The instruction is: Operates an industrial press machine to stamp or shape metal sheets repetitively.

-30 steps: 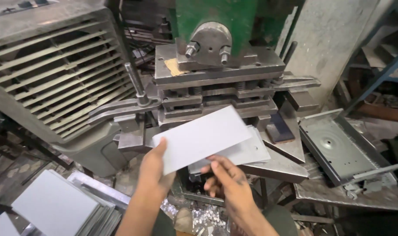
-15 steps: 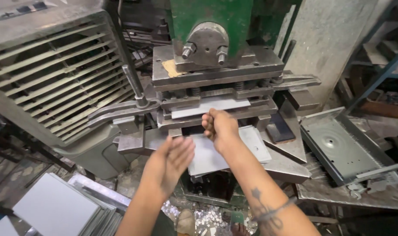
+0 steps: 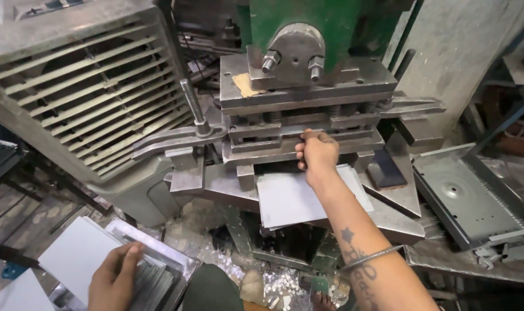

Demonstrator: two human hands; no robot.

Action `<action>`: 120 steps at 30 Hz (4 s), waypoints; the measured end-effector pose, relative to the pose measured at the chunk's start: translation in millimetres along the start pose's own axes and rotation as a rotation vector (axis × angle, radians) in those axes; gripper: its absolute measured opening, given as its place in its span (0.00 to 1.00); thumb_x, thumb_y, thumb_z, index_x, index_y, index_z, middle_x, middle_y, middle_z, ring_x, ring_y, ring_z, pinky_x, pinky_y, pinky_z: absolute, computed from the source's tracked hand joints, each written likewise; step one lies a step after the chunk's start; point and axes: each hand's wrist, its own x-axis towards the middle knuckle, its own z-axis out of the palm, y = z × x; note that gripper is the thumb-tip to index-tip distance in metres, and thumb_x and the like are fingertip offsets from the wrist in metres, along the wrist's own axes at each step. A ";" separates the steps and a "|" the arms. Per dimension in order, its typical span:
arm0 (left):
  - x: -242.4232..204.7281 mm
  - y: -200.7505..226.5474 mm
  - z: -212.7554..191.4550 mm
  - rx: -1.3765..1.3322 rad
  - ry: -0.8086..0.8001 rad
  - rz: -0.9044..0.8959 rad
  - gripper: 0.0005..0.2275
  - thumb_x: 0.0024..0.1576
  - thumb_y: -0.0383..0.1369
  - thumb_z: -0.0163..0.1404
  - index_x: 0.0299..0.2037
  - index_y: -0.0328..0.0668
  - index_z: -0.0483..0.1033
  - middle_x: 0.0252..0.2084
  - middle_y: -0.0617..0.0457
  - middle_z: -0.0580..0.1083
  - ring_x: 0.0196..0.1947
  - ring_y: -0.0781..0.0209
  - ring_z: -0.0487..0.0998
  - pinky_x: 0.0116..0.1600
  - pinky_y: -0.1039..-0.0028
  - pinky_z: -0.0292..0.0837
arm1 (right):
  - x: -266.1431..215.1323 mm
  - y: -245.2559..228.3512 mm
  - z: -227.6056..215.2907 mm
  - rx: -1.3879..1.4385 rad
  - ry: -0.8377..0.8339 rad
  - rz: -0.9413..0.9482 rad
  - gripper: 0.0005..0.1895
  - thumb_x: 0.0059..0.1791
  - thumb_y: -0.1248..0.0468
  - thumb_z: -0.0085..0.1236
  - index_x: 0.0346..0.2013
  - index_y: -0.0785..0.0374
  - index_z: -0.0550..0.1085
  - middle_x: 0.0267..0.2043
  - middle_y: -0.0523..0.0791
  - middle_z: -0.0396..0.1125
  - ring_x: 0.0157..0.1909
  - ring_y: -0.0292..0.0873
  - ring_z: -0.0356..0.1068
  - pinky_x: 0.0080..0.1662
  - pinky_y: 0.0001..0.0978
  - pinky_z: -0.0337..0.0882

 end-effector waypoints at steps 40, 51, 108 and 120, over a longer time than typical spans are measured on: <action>-21.1 36.4 -20.2 0.152 -0.021 -0.099 0.19 0.63 0.38 0.48 0.58 0.30 0.76 0.59 0.34 0.77 0.63 0.41 0.74 0.70 0.48 0.64 | -110.9 71.9 -86.7 0.191 -0.097 0.125 0.05 0.55 0.68 0.53 0.35 0.68 0.74 0.23 0.48 0.68 0.21 0.40 0.62 0.25 0.30 0.61; 64.7 -218.9 17.7 0.936 0.504 0.896 0.32 0.54 0.49 0.44 0.66 0.37 0.71 0.69 0.34 0.72 0.70 0.37 0.73 0.73 0.46 0.68 | -119.7 65.2 -116.6 -0.068 -0.130 0.217 0.15 0.56 0.61 0.56 0.30 0.71 0.76 0.19 0.47 0.65 0.18 0.39 0.59 0.22 0.29 0.54; -67.7 218.7 157.7 -1.093 -0.412 -0.400 0.20 0.65 0.32 0.46 0.65 0.26 0.65 0.64 0.32 0.70 0.66 0.39 0.71 0.70 0.54 0.68 | -25.5 -1.0 -4.6 -0.038 -0.087 0.134 0.06 0.53 0.61 0.56 0.36 0.60 0.75 0.25 0.42 0.74 0.20 0.36 0.71 0.19 0.24 0.66; -71.3 109.2 54.5 -0.468 -0.243 -0.445 0.17 0.66 0.28 0.41 0.61 0.28 0.72 0.57 0.33 0.79 0.56 0.41 0.79 0.60 0.56 0.74 | -3.2 -7.7 2.5 -0.044 -0.021 0.007 0.08 0.52 0.69 0.48 0.39 0.62 0.77 0.21 0.42 0.66 0.17 0.33 0.58 0.19 0.25 0.53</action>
